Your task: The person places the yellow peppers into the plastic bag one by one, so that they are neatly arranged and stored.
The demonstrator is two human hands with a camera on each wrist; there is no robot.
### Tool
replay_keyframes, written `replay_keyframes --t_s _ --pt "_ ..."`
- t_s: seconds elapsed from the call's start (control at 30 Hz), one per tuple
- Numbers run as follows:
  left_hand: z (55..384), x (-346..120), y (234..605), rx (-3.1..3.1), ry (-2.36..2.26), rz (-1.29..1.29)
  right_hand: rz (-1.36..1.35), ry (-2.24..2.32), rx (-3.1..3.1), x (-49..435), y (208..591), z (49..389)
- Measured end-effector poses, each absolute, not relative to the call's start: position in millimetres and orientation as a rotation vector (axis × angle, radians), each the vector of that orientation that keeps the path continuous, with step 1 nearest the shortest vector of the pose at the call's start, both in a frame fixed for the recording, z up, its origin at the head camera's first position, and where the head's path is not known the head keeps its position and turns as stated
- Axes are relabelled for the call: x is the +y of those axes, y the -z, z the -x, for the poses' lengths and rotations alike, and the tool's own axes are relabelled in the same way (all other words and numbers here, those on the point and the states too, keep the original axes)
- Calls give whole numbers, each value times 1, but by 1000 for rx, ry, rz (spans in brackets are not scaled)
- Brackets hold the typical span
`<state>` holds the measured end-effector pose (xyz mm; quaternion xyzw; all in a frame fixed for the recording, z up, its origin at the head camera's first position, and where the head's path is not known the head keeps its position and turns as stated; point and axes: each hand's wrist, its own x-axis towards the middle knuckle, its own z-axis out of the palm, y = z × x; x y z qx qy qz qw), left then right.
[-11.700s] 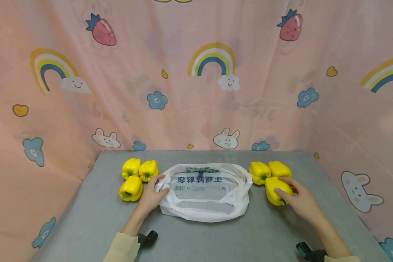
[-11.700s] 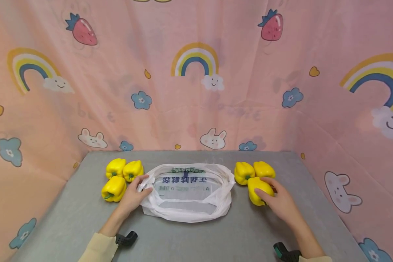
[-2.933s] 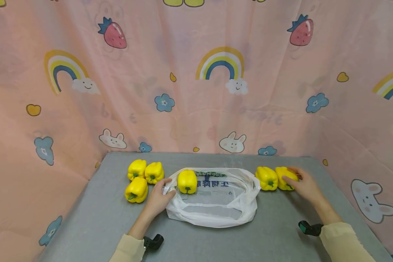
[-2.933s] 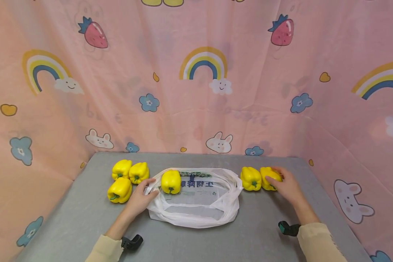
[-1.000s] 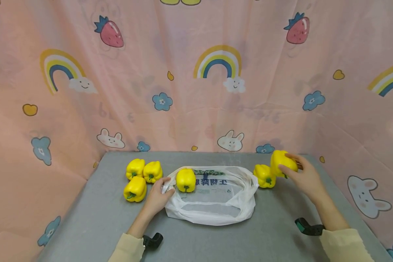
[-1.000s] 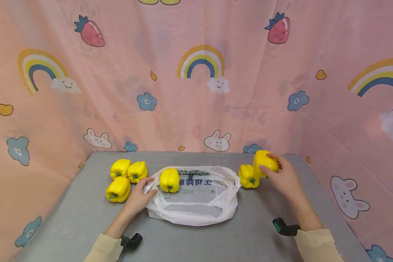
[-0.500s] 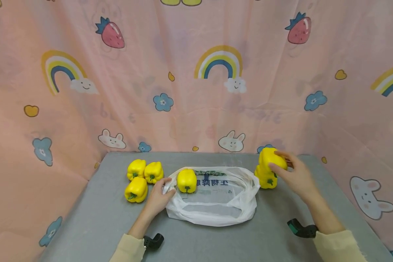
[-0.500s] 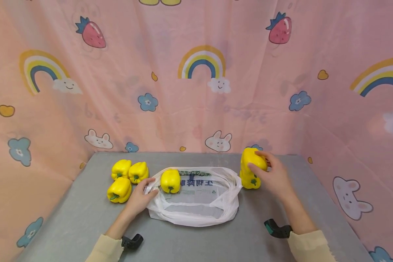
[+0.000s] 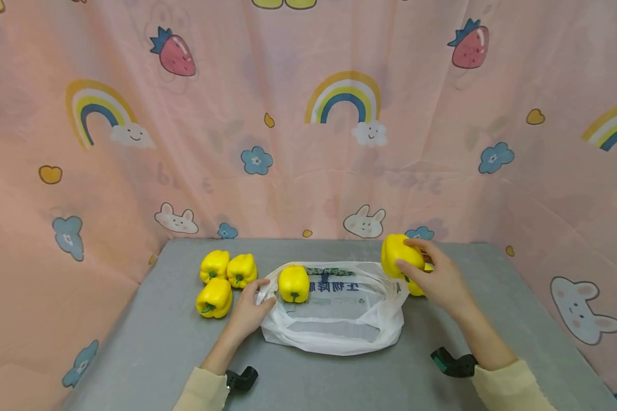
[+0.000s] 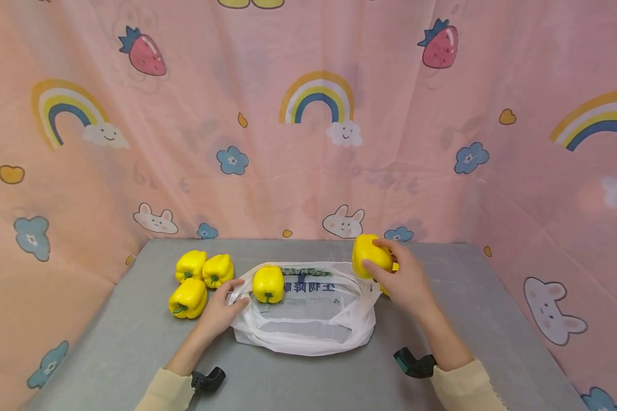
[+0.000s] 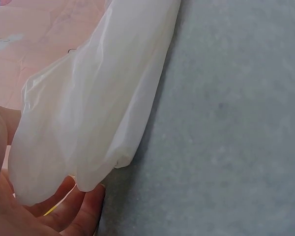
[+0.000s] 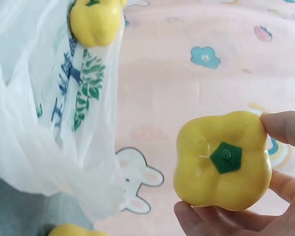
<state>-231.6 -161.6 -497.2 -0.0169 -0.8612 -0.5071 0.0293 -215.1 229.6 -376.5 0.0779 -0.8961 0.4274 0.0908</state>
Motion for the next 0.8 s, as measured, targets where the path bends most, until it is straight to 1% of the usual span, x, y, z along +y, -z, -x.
replay_keyframes --t_s 0.4,0.8 --pt "232 -162 497 -2653 1581 35 -316 -1359 -2634 196 384 217" --pt "233 -162 497 -2648 1592 33 -340 -1438 -2637 171 392 224"
